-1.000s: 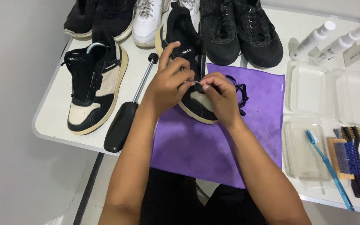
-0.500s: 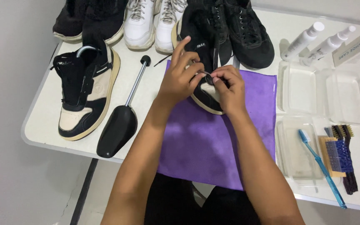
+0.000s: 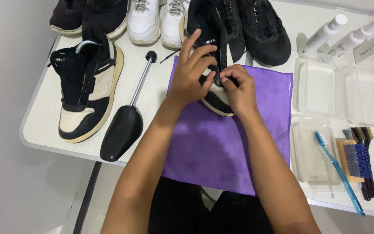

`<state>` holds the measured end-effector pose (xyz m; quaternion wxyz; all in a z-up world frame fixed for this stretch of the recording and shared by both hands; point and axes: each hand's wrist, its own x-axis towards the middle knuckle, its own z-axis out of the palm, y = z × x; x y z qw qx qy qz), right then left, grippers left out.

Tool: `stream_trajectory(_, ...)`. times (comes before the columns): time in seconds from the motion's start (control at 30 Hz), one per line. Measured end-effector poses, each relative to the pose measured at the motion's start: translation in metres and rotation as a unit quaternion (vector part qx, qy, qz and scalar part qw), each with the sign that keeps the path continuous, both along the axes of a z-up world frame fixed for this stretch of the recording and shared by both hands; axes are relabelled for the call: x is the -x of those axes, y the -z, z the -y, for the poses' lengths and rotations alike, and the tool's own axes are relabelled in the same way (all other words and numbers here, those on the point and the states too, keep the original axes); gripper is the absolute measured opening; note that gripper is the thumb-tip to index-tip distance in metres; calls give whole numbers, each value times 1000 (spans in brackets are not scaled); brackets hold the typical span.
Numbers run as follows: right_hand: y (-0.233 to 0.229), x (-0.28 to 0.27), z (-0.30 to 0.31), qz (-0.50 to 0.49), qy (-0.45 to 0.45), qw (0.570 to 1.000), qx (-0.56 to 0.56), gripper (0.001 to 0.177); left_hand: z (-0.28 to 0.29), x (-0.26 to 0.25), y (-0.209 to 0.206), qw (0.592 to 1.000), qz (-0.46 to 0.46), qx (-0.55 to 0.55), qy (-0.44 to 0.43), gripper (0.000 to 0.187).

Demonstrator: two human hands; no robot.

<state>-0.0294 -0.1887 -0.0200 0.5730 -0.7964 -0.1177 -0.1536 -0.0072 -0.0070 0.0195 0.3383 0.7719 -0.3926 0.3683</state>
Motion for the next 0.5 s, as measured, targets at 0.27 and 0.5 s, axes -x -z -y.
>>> stream_trajectory(0.27,1,2,-1,27,2,999,25,13,0,-18,-14,992,-113,-50,25,18)
stream_trajectory(0.5,10,-4,-2,104,-12,989,102,18,5,-6,10,995,-100,1,0,11)
